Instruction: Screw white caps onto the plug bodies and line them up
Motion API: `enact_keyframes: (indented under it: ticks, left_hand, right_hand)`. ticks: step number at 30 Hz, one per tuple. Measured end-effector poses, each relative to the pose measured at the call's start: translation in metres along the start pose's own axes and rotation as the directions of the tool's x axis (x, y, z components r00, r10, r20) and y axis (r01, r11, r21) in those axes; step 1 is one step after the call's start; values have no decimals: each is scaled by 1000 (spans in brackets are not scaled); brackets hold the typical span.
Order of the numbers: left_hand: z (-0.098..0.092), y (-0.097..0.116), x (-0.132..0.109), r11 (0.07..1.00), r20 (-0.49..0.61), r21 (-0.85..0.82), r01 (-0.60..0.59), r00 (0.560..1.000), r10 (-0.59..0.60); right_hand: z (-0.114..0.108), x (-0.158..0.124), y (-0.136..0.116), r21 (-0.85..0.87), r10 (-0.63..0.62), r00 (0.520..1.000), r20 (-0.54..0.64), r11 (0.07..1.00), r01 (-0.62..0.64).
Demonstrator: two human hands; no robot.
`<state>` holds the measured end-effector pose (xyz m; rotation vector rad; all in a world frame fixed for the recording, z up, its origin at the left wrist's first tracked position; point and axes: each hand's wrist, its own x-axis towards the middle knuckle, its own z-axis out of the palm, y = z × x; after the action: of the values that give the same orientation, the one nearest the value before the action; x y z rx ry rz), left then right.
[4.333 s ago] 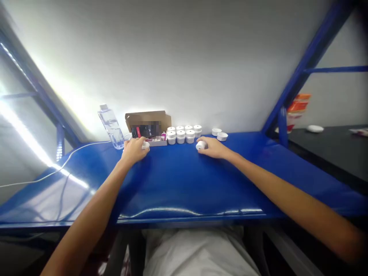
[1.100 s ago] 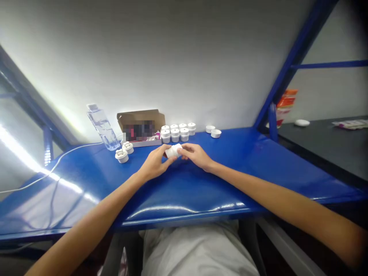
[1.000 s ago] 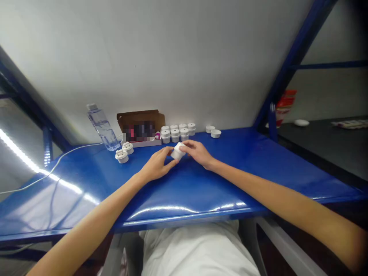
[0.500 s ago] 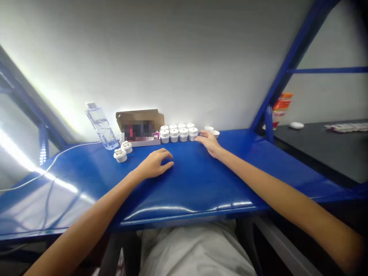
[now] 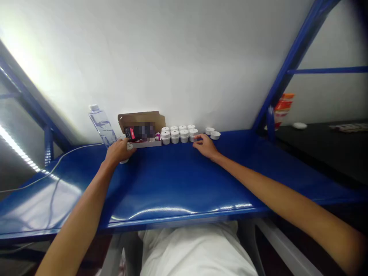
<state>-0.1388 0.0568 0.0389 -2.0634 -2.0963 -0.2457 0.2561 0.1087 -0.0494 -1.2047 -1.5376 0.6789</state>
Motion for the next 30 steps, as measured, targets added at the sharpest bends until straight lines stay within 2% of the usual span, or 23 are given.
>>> enact_keyframes:
  ticks: [3, 5, 7, 10, 12, 13, 15, 16, 18, 19, 21, 24, 27, 29, 30]
  left_hand:
    - [4, 6, 0, 998, 33, -16, -66, 997, 67]
    - [4, 21, -4, 980, 15, -79, -185, 982, 187]
    - [3, 42, -11, 928, 6, -196, -316, 946, 324]
    - [6, 79, -28, 766, -48, -450, -459, 869, 492]
    - [10, 99, -40, 643, -60, -599, -477, 827, 559]
    - [13, 107, -46, 611, -58, -620, -492, 806, 589]
    - [17, 117, -53, 583, -64, -617, -528, 773, 631]
    - [18, 119, -56, 579, -65, -607, -544, 760, 646]
    - [20, 121, -58, 578, -62, -596, -558, 749, 659]
    - [20, 120, -59, 577, -62, -595, -559, 748, 661]
    - [19, 120, -60, 577, -62, -593, -561, 747, 662]
    - [16, 122, -61, 572, -68, -589, -571, 740, 669]
    - [16, 125, -62, 566, -86, -603, -562, 752, 654]
    - [17, 126, -63, 555, -101, -623, -552, 760, 642]
    - [17, 126, -63, 547, -107, -635, -546, 763, 638]
  right_hand:
    - [1, -3, -4, -54, -121, 992, 26, 991, 122]
    - [3, -10, -11, -53, -187, 980, 65, 980, 190]
    - [7, -19, -23, -42, -259, 958, 126, 963, 266]
    - [10, -26, -42, -88, -425, 887, 178, 891, 445]
    - [5, -22, -48, -183, -515, 844, 147, 825, 535]
    - [-1, -17, -47, -253, -531, 839, 117, 801, 542]
    - [-18, -6, -39, -438, -487, 872, 53, 773, 459]
    - [-29, 0, -31, -541, -430, 903, 17, 755, 370]
    - [-53, 10, -14, -681, -253, 967, -31, 713, 165]
    - [-63, 14, -6, -704, -154, 988, -16, 703, 98]
    - [-77, 18, 6, -705, -33, 998, 59, 706, 65]
    - [-76, 17, 4, -690, 6, 992, 129, 719, 86]
    - [-53, 6, -20, -597, 1, 968, 250, 788, 153]
    - [-33, -8, -43, -267, -44, 920, 388, 950, 158]
    - [-23, -16, -55, -94, -79, 901, 427, 987, 131]
